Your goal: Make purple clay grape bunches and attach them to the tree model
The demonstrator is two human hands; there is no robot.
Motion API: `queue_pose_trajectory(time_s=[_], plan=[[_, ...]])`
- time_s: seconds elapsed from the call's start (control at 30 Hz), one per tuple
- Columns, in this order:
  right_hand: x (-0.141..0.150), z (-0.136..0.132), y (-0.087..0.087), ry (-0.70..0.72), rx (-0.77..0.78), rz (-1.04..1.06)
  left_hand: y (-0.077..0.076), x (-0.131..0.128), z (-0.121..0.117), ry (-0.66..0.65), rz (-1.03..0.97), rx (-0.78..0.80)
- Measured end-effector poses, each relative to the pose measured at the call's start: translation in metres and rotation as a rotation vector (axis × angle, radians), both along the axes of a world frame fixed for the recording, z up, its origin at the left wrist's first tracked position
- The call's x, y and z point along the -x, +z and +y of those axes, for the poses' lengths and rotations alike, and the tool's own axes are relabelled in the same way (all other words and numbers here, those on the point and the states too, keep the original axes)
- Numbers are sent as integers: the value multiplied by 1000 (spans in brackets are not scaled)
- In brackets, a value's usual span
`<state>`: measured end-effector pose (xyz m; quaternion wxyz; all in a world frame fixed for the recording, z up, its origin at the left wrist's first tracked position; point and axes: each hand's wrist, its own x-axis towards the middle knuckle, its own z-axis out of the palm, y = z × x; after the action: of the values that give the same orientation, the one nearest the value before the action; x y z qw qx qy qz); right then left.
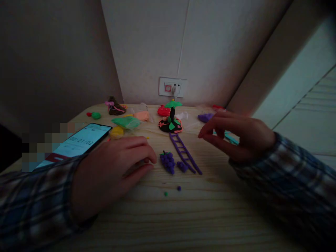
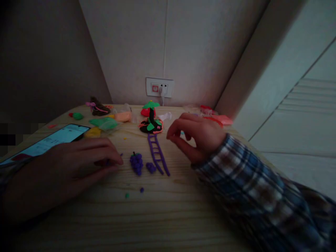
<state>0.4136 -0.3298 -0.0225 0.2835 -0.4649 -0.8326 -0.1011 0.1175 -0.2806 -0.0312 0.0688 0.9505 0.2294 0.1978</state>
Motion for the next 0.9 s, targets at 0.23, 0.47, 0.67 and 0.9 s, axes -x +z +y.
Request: queue_pose_trajectory(time_s=[0.23,0.47,0.67,0.9], plan=[[-21,20,-11,-23,40,14,3,1,-1,-98,-84,-6],[12,0,-14,116,127,13,-5,-1,-6,-156,-126,50],[27,-8,-24,165,178,10,-9,-4,-10,-233,-100,81],[30,-9,-28,154,193,-4,-12,-4,-10,-277,-98,83]])
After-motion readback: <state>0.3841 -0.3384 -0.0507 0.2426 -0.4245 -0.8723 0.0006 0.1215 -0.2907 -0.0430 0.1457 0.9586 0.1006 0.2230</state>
